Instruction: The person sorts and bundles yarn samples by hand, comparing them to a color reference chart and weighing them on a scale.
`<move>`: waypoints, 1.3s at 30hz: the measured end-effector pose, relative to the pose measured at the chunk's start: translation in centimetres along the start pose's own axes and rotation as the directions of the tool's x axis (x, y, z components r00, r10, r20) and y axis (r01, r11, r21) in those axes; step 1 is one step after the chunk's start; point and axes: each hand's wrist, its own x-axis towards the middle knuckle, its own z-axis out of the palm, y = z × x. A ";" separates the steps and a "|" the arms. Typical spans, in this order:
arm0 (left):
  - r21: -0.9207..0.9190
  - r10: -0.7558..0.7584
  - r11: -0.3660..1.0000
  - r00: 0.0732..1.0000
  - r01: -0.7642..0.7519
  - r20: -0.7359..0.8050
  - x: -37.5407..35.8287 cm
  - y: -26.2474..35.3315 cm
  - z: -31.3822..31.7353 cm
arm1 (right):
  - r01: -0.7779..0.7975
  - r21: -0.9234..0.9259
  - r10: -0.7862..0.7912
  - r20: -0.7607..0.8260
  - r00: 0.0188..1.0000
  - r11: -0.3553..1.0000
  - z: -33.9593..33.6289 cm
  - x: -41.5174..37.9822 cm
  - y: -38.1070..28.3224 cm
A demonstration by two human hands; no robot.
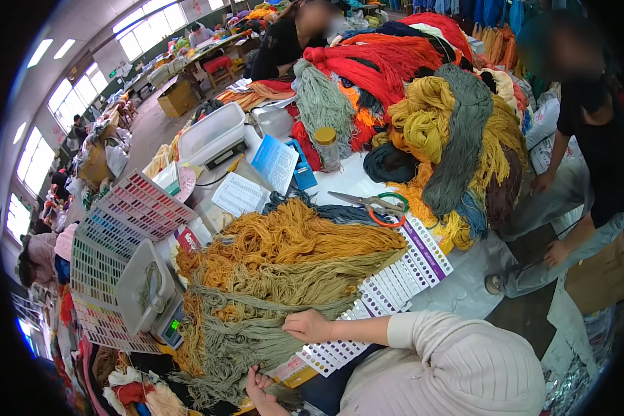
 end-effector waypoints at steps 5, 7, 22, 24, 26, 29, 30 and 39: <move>0.017 -0.006 1.000 1.000 0.006 -0.019 1.0 -0.2 -0.9 | -0.004 0.001 0.004 0.000 1.000 1.000 -0.1 0.0 0.0; -0.005 -0.004 1.000 1.000 0.004 0.002 0.1 0.0 -0.2 | -0.023 0.015 0.023 0.007 1.000 1.000 -0.2 0.1 -0.2; -0.006 -0.008 1.000 1.000 0.008 0.024 -0.4 0.2 0.4 | -0.003 -0.001 0.003 0.022 1.000 1.000 -0.1 0.1 -0.1; -0.001 -0.010 1.000 0.999 0.010 0.032 -0.4 0.2 0.3 | -0.010 0.003 0.010 0.018 1.000 1.000 -0.1 0.1 -0.2; -0.001 -0.010 1.000 0.999 0.010 0.032 -0.5 0.3 0.4 | -0.025 0.015 0.025 0.010 1.000 1.000 -0.1 0.2 -0.3; -0.006 -0.009 1.000 0.999 0.009 0.041 -0.2 0.2 0.1 | -0.023 0.020 0.023 0.005 1.000 1.000 -0.1 0.1 -0.2; -0.003 -0.009 1.000 0.999 0.009 0.044 -0.2 0.2 0.1 | -0.018 0.014 0.018 0.004 1.000 1.000 -0.1 0.1 -0.2; 0.012 0.000 1.000 0.999 0.000 0.037 -0.4 0.1 0.3 | 0.018 -0.041 -0.019 -0.003 1.000 0.999 0.1 0.0 0.1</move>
